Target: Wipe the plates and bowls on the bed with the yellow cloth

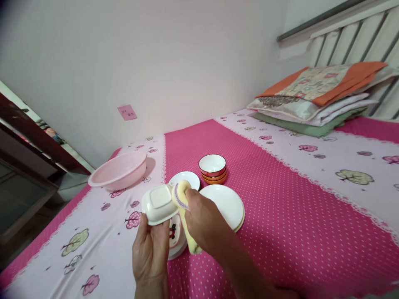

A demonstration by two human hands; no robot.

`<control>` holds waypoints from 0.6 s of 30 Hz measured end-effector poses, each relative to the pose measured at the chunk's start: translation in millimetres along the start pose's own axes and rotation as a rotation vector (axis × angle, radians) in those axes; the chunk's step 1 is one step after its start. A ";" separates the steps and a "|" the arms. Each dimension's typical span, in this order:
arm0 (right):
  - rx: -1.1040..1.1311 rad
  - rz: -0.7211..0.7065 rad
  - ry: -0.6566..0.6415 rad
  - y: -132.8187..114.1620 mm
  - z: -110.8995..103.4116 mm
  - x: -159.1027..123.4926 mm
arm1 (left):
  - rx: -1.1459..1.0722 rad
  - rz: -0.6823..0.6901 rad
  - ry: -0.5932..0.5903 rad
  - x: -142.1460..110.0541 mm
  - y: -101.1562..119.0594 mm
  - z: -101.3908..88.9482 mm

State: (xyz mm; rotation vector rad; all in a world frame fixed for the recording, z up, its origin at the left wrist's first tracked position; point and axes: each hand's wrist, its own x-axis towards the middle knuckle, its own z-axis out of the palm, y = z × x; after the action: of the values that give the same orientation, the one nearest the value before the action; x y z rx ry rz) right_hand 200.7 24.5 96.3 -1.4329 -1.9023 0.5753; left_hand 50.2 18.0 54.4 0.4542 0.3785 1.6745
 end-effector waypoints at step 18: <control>0.678 -0.056 0.494 -10.2 -25.6 -17.2 | 0.488 0.064 0.220 0.8 3.4 -12.1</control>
State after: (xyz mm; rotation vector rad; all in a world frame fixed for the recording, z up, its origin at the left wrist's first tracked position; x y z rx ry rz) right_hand 215.7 3.8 116.2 -0.9548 -1.1891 0.6781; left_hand 41.1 18.4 45.6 0.6453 0.9543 1.6954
